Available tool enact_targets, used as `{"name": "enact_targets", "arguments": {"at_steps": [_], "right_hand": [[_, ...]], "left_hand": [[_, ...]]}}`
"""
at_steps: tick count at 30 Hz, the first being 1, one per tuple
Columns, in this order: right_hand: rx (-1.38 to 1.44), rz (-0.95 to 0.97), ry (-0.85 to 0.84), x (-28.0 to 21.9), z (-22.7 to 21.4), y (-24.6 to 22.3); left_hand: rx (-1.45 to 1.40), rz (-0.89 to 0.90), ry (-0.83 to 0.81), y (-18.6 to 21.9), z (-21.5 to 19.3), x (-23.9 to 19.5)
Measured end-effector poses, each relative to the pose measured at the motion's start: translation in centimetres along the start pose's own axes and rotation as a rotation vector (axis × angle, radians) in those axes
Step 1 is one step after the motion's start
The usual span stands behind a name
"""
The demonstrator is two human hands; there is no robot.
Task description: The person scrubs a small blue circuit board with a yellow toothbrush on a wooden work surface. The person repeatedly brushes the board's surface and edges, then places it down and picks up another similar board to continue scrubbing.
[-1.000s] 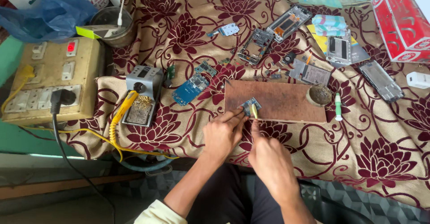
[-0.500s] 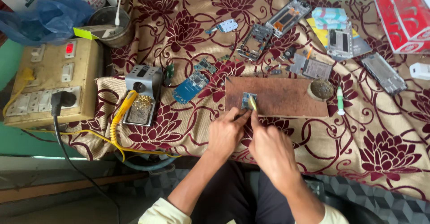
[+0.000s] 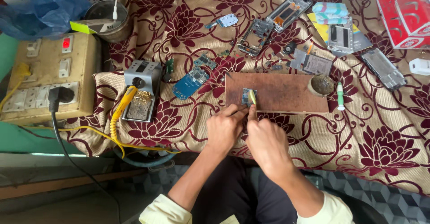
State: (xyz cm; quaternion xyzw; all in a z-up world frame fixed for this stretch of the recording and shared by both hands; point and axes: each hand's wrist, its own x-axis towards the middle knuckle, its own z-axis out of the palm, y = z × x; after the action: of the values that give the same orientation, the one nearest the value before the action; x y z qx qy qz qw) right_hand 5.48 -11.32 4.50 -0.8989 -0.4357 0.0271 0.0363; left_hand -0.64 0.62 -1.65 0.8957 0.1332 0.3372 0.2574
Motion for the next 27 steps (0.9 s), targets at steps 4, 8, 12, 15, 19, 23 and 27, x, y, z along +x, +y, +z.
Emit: {"name": "enact_targets", "arguments": {"at_steps": [4,8,12,15,19,23,27], "right_hand": [[-0.053,-0.063,0.047,-0.7,-0.1,-0.9],[-0.069,-0.096,0.007,-1.4,1.0,-0.8],[-0.125,-0.138,0.042,-1.5,1.2,-0.8],[-0.153,-0.065,-0.006,-1.1,0.6,-1.5],[-0.076,-0.062,0.002,-0.9,-0.7,-0.8],[0.072,0.011,-0.099,-1.9,-3.5,0.3],[0.269,0.203,-0.092,-2.8,-5.1,2.6]], "left_hand": [[-0.024,-0.007,0.03,0.4,-0.4,0.5],[-0.017,-0.029,0.01,0.3,-0.4,0.3],[-0.009,-0.094,0.015,0.8,-0.2,0.3],[0.013,0.008,0.079,0.7,-0.5,0.6],[0.035,-0.04,0.031,0.9,-0.3,0.2],[0.031,-0.102,-0.017,1.2,-1.0,1.1],[-0.023,-0.161,0.008,1.2,-1.0,1.0]]}}
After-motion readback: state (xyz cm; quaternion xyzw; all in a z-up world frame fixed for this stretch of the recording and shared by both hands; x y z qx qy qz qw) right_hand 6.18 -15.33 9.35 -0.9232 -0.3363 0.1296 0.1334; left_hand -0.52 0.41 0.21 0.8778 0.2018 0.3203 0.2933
